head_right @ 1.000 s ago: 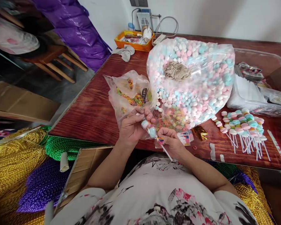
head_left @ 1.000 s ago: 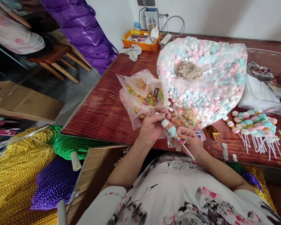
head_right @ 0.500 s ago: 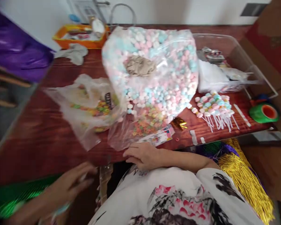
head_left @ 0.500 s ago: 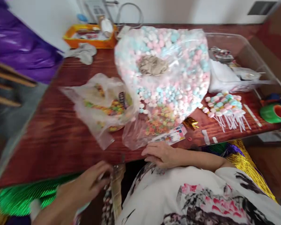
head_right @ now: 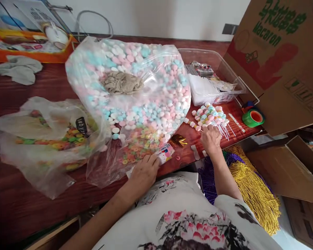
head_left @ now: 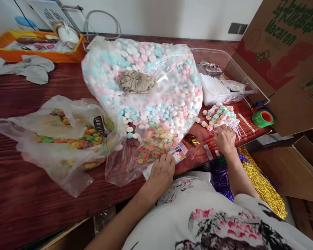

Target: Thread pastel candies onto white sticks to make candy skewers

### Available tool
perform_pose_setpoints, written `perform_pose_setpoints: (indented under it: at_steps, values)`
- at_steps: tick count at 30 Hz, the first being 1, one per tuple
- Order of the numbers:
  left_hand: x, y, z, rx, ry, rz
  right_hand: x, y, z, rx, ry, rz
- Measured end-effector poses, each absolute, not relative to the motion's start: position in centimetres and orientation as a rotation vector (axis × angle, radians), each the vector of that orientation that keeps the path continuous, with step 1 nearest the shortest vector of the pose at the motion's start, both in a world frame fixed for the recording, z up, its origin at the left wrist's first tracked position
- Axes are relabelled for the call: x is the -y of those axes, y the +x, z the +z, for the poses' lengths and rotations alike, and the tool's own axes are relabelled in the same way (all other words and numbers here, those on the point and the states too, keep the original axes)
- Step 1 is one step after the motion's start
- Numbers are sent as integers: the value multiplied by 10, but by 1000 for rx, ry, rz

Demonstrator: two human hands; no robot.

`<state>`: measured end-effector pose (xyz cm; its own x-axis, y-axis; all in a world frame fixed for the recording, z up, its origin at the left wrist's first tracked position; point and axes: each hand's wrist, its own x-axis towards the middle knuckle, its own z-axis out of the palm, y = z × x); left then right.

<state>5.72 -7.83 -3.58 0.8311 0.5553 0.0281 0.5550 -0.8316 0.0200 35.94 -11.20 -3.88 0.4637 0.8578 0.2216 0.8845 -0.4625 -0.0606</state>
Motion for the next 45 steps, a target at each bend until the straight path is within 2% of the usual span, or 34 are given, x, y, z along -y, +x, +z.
perform_pose_setpoints:
  at_steps: [3, 7, 11, 14, 17, 20, 25, 33, 40, 45]
  values:
    - [83, 55, -45, -911, 3039, -51, 115, 364, -47, 1682, -2647, -266]
    - [80, 39, -58, -863, 2918, 266, 123, 364, -52, 1577, -2538, -258]
    - [75, 32, -71, -858, 2847, 560, 130, 365, -32, 1301, -2123, -18]
    - [77, 34, -74, -948, 2850, 610, 117, 361, -16, 1160, -1720, 243]
    - [80, 38, -70, -1067, 2795, 559, 89, 356, -10, 1122, -1541, 301]
    - [76, 40, -65, -1107, 2725, 549, 68, 350, -4, 1292, -1578, 176]
    - [65, 36, -67, -1057, 2563, 760, 73, 348, 14, 1489, -1724, -51]
    - [76, 22, -67, -1046, 2607, 489, 90, 354, 3, 1568, -1787, -69]
    - [60, 17, -76, -1067, 2063, 766, 117, 318, 28, 906, -1349, 342]
    - [55, 16, -75, -1121, 1853, 779, 118, 289, 16, 768, -1160, 621]
